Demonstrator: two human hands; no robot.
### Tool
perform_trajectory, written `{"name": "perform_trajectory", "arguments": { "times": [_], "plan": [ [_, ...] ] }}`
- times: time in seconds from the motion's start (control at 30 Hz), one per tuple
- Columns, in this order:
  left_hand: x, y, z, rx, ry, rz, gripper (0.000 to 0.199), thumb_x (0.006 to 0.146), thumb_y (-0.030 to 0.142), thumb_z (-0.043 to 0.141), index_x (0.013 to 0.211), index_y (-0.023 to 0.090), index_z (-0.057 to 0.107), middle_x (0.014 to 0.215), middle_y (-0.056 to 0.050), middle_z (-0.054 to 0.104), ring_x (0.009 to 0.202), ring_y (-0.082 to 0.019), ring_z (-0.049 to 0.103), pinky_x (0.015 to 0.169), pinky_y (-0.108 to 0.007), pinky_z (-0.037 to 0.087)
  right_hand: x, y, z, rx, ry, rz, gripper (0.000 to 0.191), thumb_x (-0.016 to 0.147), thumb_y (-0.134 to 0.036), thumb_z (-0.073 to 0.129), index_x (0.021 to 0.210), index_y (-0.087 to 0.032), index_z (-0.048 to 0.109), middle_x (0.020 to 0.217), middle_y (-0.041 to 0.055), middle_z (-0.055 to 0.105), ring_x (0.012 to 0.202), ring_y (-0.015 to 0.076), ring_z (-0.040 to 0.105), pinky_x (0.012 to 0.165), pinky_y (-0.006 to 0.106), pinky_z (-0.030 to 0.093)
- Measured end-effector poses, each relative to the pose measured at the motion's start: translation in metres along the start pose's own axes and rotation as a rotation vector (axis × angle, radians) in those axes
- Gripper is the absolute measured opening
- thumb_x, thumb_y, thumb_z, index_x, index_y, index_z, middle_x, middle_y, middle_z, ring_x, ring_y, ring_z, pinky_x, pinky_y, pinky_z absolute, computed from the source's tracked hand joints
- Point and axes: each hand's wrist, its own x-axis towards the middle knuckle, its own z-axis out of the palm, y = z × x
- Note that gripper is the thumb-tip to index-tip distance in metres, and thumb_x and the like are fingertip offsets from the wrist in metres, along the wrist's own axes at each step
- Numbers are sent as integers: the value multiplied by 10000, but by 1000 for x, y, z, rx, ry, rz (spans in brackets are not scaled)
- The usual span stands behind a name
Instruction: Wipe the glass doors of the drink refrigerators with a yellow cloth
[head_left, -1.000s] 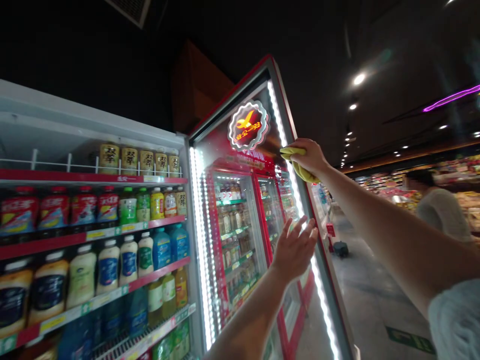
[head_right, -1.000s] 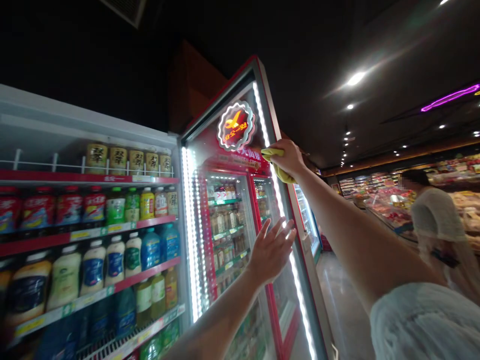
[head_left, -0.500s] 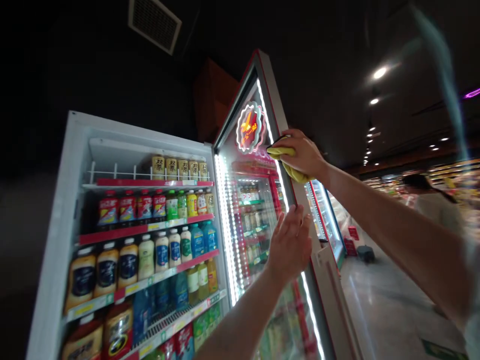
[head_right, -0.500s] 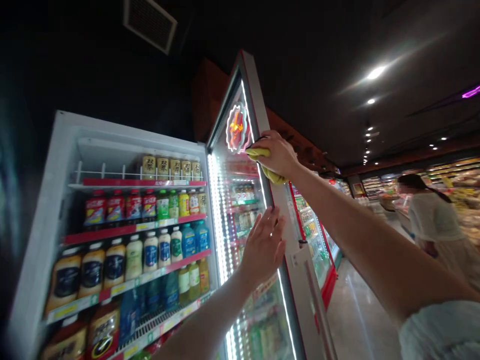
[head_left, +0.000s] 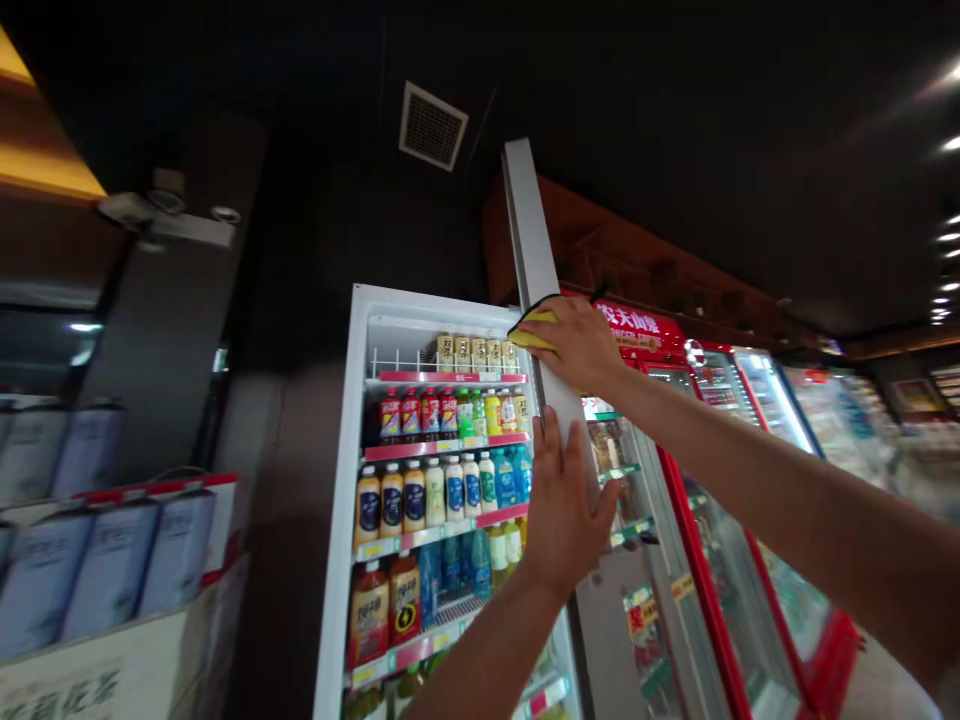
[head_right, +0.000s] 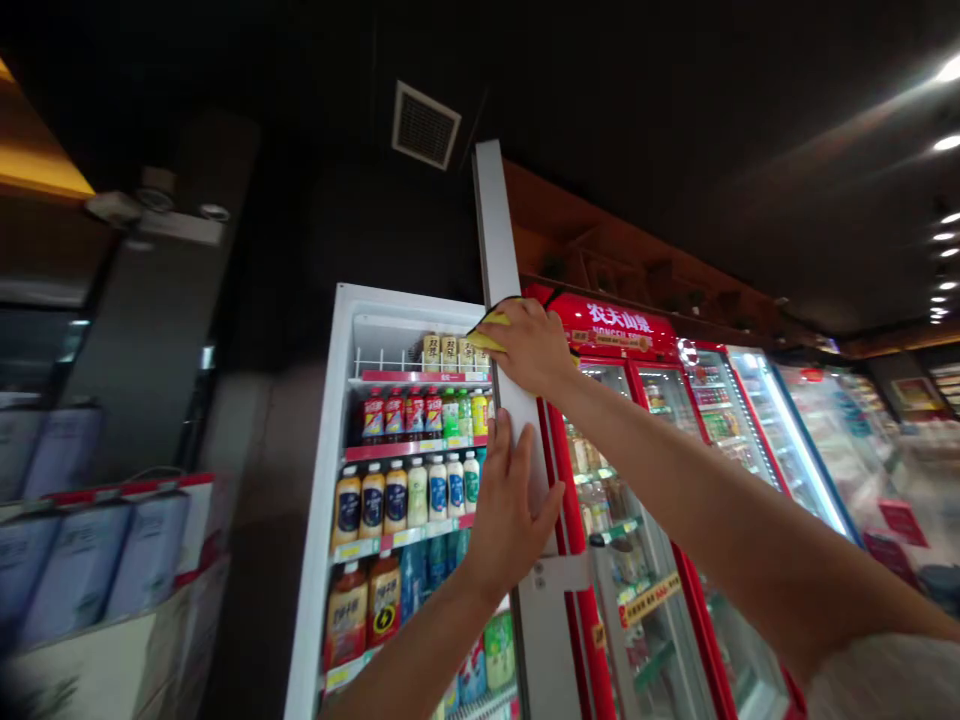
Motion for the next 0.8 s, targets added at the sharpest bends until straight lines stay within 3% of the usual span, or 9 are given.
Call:
{"name": "perform_trajectory", "arguments": {
  "times": [0.13,0.2,0.33,0.53,0.67,0.8],
  "plan": [
    [-19,-41,-36,105,-12,-32,838,947,362,620,1623,225,145,1736,-153,88,1590,-346,147,1218,-571,386,71,-16,37,91,47,31,315,943,-357,638,1228,-277,746,1309,113,612,1212,352,449,955,479,443],
    [-28,-63,-51,164,-21,-50,847,924,343,649,1617,222,176,1729,-156,139,1586,-350,171,1216,-580,385,89,-29,56,162,34,-39,291,917,-315,670,1188,-268,762,1291,98,629,1224,344,458,1016,494,422],
    [-48,-109,-71,267,-10,-107,808,890,213,629,1600,232,244,1714,-137,218,1576,-345,220,1214,-594,377,73,-61,98,378,35,-199,320,917,-324,669,1226,-284,748,1337,76,625,1244,309,503,1119,497,371],
    [-77,-186,-91,368,8,-164,866,845,76,534,1625,226,189,1710,-140,231,1557,-310,285,1223,-550,369,42,-112,174,709,79,-31,424,931,-310,616,1352,-311,665,1341,68,636,1255,283,548,1120,505,413],
    [-96,-234,-107,352,-4,-161,809,908,127,504,1632,230,158,1714,-150,212,1569,-299,255,1233,-531,354,41,-153,227,756,116,-34,436,899,-247,619,1326,-305,684,1353,77,629,1268,285,547,1127,508,417],
    [-110,-284,-121,374,-59,-172,700,975,208,479,1619,230,206,1695,-176,251,1560,-295,282,1212,-528,379,37,-182,281,724,130,57,417,889,-212,601,1286,-286,708,1309,84,644,1203,286,577,1086,495,454]
  ]
}}
